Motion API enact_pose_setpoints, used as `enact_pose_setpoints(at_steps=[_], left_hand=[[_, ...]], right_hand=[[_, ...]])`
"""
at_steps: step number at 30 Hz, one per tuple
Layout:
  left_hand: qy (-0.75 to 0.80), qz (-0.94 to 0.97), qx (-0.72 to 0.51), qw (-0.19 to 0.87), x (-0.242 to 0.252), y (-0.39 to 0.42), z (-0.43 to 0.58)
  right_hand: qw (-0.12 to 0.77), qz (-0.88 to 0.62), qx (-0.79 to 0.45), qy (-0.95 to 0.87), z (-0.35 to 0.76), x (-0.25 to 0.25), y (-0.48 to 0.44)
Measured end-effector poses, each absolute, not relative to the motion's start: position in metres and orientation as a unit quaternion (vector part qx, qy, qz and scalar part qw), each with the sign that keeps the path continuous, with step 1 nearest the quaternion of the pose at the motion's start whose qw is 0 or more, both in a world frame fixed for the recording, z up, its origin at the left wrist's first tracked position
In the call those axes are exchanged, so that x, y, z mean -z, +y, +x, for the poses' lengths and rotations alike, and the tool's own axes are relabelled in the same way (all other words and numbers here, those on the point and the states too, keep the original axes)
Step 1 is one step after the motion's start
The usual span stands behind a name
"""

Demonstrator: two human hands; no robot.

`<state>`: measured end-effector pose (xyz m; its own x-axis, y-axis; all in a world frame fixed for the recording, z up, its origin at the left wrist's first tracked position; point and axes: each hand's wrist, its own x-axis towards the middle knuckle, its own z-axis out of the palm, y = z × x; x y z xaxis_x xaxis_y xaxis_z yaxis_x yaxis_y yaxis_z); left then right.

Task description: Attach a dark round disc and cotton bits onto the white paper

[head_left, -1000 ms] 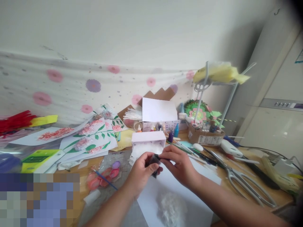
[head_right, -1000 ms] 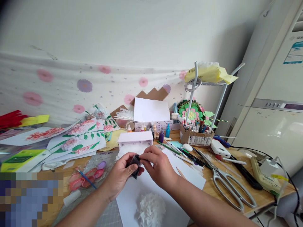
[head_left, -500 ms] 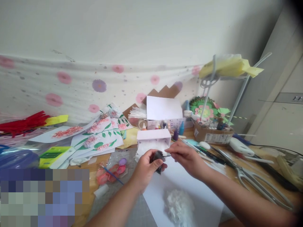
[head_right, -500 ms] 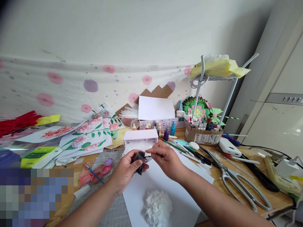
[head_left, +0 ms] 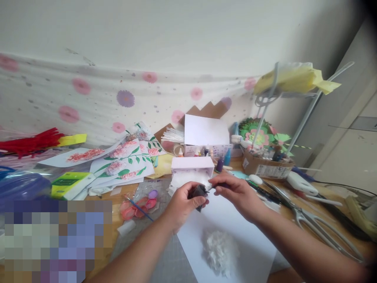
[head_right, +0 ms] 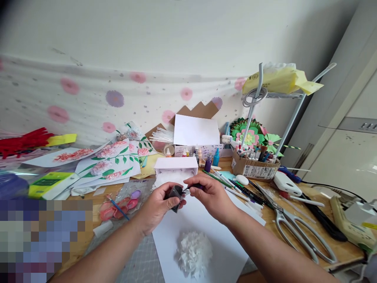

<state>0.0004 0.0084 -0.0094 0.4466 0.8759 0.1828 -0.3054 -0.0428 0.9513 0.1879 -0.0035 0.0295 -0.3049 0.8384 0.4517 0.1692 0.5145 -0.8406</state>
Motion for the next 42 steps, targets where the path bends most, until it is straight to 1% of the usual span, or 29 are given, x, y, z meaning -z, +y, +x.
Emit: enact_pose_setpoints(at_steps=[3,6,13,15,17,20,22,24,28,32,34,37,42], left_hand=[[0.251,0.541,-0.466,0.654,0.009,0.009,-0.001],[0.239,0.526,-0.476,0.663,0.007,0.008,-0.001],[0.239,0.497,-0.483,0.681,0.007,0.009,-0.003],[0.239,0.503,-0.478,0.679,0.007,0.008,-0.003],[0.233,0.51,-0.47,0.681,0.006,0.007,-0.002],[0.23,0.515,-0.459,0.687,0.005,0.005,0.0],[0.237,0.517,-0.452,0.688,0.005,0.004,0.0],[0.242,0.526,-0.439,0.687,0.004,0.004,-0.001],[0.246,0.565,-0.425,0.663,0.0,0.004,-0.004],[0.268,0.585,-0.429,0.633,-0.002,0.004,-0.003],[0.267,0.586,-0.44,0.627,-0.001,0.004,-0.003],[0.244,0.582,-0.458,0.626,0.001,0.004,-0.003],[0.241,0.573,-0.453,0.64,0.004,0.003,-0.002]], right_hand=[[0.443,-0.367,-0.313,-0.756,0.19,-0.031,-0.006],[0.373,-0.372,-0.279,-0.803,0.189,-0.03,-0.01],[0.245,-0.379,-0.298,-0.841,0.177,-0.016,-0.013],[0.255,-0.373,-0.306,-0.838,0.175,-0.015,-0.012],[0.309,-0.347,-0.288,-0.837,0.175,-0.015,-0.01],[0.395,-0.322,-0.187,-0.84,0.177,-0.017,-0.009],[0.414,-0.317,-0.128,-0.843,0.179,-0.019,-0.01],[0.409,-0.307,-0.102,-0.853,0.182,-0.024,-0.011],[0.368,-0.279,-0.108,-0.88,0.187,-0.035,-0.014],[0.397,-0.315,-0.159,-0.847,0.188,-0.033,-0.013],[0.395,-0.314,-0.199,-0.84,0.187,-0.03,-0.012],[0.35,-0.291,-0.222,-0.862,0.187,-0.026,-0.012],[0.302,-0.3,-0.168,-0.889,0.188,-0.023,-0.012]])
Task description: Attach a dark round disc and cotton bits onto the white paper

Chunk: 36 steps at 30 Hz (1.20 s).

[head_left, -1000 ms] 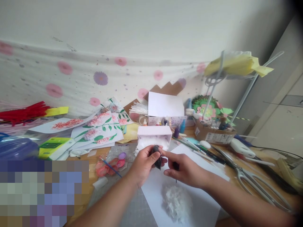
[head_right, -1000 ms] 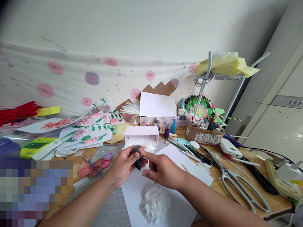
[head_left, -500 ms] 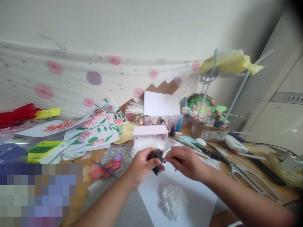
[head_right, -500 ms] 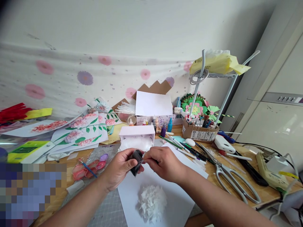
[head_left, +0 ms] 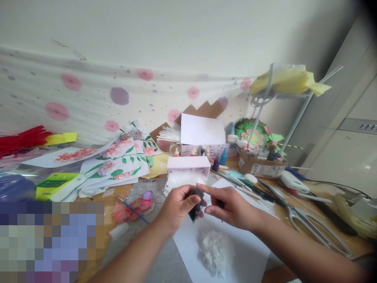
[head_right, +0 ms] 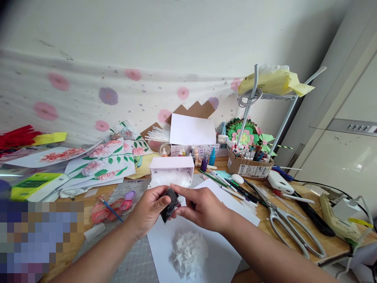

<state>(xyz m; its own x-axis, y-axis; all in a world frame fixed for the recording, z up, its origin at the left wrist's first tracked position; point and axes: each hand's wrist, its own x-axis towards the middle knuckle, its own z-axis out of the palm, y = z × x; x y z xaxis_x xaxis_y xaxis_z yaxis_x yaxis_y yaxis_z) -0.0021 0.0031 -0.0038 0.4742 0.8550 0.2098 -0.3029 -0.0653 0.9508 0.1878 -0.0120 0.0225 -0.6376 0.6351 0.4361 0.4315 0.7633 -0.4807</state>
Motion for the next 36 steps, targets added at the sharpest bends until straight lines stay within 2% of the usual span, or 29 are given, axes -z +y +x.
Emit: enact_pose_setpoints(at_steps=[4,12,14,16,18,20,26,36], left_hand=[[0.255,0.553,-0.466,0.642,0.005,0.004,-0.002],[0.29,0.565,-0.465,0.617,0.003,0.003,-0.002],[0.296,0.578,-0.469,0.599,0.003,0.003,-0.001],[0.29,0.582,-0.47,0.597,0.003,0.003,-0.001],[0.294,0.569,-0.468,0.609,0.003,0.003,-0.001],[0.311,0.555,-0.467,0.614,0.002,0.003,-0.001],[0.325,0.608,-0.456,0.563,0.004,0.002,0.001],[0.355,0.636,-0.44,0.526,0.011,0.008,-0.001]], right_hand=[[0.262,-0.311,-0.103,-0.908,0.184,-0.024,-0.015],[0.218,-0.313,-0.276,-0.883,0.179,-0.023,-0.013],[0.234,-0.292,-0.304,-0.876,0.179,-0.022,-0.011],[0.286,-0.286,-0.303,-0.863,0.18,-0.021,-0.011],[0.372,-0.328,-0.258,-0.829,0.181,-0.023,-0.011],[0.417,-0.392,-0.216,-0.791,0.183,-0.025,-0.01],[0.283,-0.463,-0.271,-0.795,0.175,-0.025,-0.004],[0.257,-0.399,-0.329,-0.816,0.159,-0.022,-0.004]])
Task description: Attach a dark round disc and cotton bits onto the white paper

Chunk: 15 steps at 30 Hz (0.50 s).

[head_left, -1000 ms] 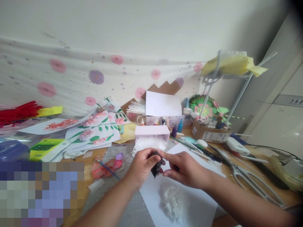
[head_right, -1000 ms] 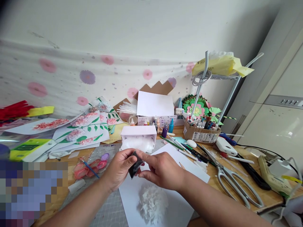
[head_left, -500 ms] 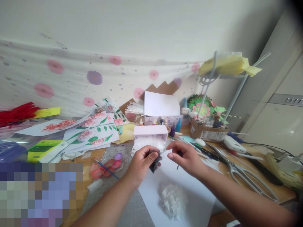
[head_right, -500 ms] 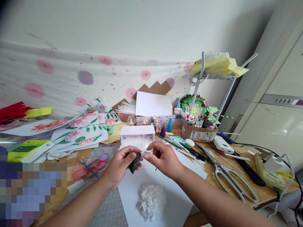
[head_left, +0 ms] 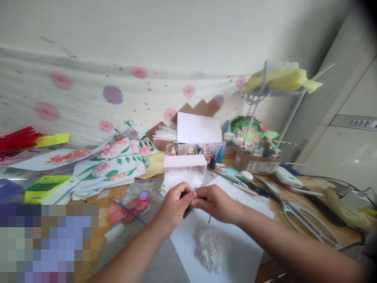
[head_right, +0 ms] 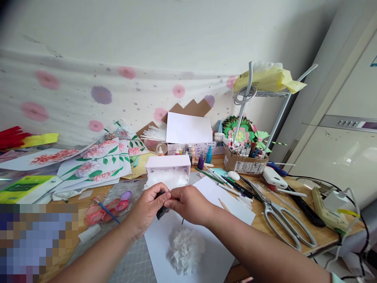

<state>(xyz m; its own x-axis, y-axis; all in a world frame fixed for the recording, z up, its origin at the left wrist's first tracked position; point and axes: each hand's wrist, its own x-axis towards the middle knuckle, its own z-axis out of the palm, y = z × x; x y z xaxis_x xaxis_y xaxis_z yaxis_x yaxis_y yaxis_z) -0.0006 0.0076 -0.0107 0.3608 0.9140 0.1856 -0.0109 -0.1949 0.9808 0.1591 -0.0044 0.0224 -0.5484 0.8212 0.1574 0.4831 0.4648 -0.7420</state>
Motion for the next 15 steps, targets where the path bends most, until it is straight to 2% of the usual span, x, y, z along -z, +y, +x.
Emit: enact_pose_setpoints(at_steps=[4,8,10,15], left_hand=[[0.349,0.641,-0.451,0.513,0.011,0.007,0.0],[0.328,0.611,-0.455,0.56,0.008,0.005,0.001],[0.345,0.575,-0.486,0.56,0.006,0.006,0.001],[0.41,0.547,-0.529,0.503,0.003,0.011,0.0]], right_hand=[[0.265,-0.396,-0.321,-0.818,0.155,-0.025,-0.007],[0.247,-0.452,-0.409,-0.753,0.18,-0.037,0.007],[0.307,-0.568,-0.414,-0.641,0.21,-0.04,0.023],[0.405,-0.703,-0.336,-0.479,0.289,-0.019,0.07]])
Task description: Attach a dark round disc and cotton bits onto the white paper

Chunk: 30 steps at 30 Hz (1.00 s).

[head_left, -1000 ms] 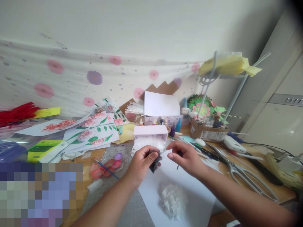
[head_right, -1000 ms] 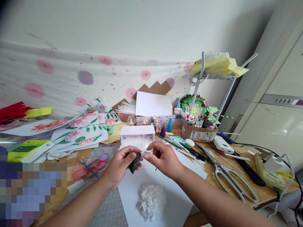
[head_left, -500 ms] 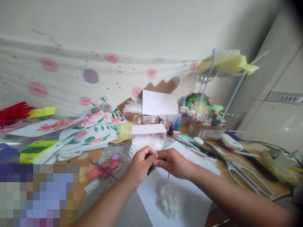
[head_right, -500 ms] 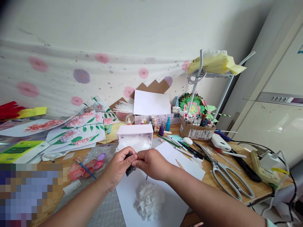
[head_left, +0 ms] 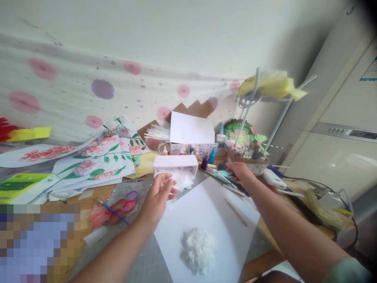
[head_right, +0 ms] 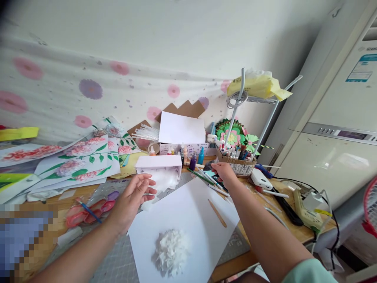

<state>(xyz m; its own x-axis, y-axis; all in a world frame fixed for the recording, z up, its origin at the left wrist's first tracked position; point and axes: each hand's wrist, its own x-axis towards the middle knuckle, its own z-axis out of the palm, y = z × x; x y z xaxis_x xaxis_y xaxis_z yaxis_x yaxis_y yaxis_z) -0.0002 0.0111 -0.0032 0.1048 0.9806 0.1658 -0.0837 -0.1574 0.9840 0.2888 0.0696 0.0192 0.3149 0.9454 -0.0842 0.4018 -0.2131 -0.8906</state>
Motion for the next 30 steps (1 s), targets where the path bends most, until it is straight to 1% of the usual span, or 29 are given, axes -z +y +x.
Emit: enact_pose_setpoints(at_steps=[4,8,11,15,16,17,19,22,23,27,28,30], left_hand=[[0.411,0.585,-0.504,0.485,0.006,0.013,-0.001],[0.42,0.598,-0.499,0.467,0.009,0.014,-0.002],[0.405,0.62,-0.475,0.475,0.011,0.013,-0.002],[0.363,0.645,-0.418,0.526,0.015,0.009,0.003],[0.355,0.641,-0.411,0.543,0.016,0.007,0.004],[0.344,0.635,-0.406,0.56,0.016,0.006,0.005],[0.31,0.62,-0.404,0.597,0.013,0.003,0.006],[0.262,0.604,-0.399,0.639,0.007,-0.002,0.008],[0.259,0.598,-0.403,0.643,0.005,-0.003,0.008],[0.274,0.561,-0.438,0.647,0.005,-0.002,0.007],[0.276,0.552,-0.442,0.65,0.006,-0.002,0.007],[0.281,0.538,-0.443,0.66,0.008,-0.001,0.006]], right_hand=[[0.395,-0.743,-0.35,-0.412,0.313,0.0,0.087],[0.405,-0.718,-0.378,-0.422,0.308,-0.011,0.08],[0.426,-0.651,-0.42,-0.468,0.286,-0.027,0.059],[0.432,-0.509,-0.514,-0.539,0.238,-0.038,0.024],[0.431,-0.448,-0.556,-0.552,0.226,-0.039,0.017],[0.417,-0.413,-0.581,-0.563,0.215,-0.039,0.011],[0.398,-0.381,-0.581,-0.599,0.196,-0.036,0.003],[0.413,-0.37,-0.545,-0.629,0.177,-0.027,-0.001],[0.42,-0.381,-0.51,-0.647,0.173,-0.024,-0.001],[0.424,-0.421,-0.234,-0.767,0.163,-0.015,-0.001],[0.427,-0.41,-0.183,-0.785,0.161,-0.014,-0.001],[0.439,-0.38,-0.127,-0.804,0.159,-0.013,-0.001]])
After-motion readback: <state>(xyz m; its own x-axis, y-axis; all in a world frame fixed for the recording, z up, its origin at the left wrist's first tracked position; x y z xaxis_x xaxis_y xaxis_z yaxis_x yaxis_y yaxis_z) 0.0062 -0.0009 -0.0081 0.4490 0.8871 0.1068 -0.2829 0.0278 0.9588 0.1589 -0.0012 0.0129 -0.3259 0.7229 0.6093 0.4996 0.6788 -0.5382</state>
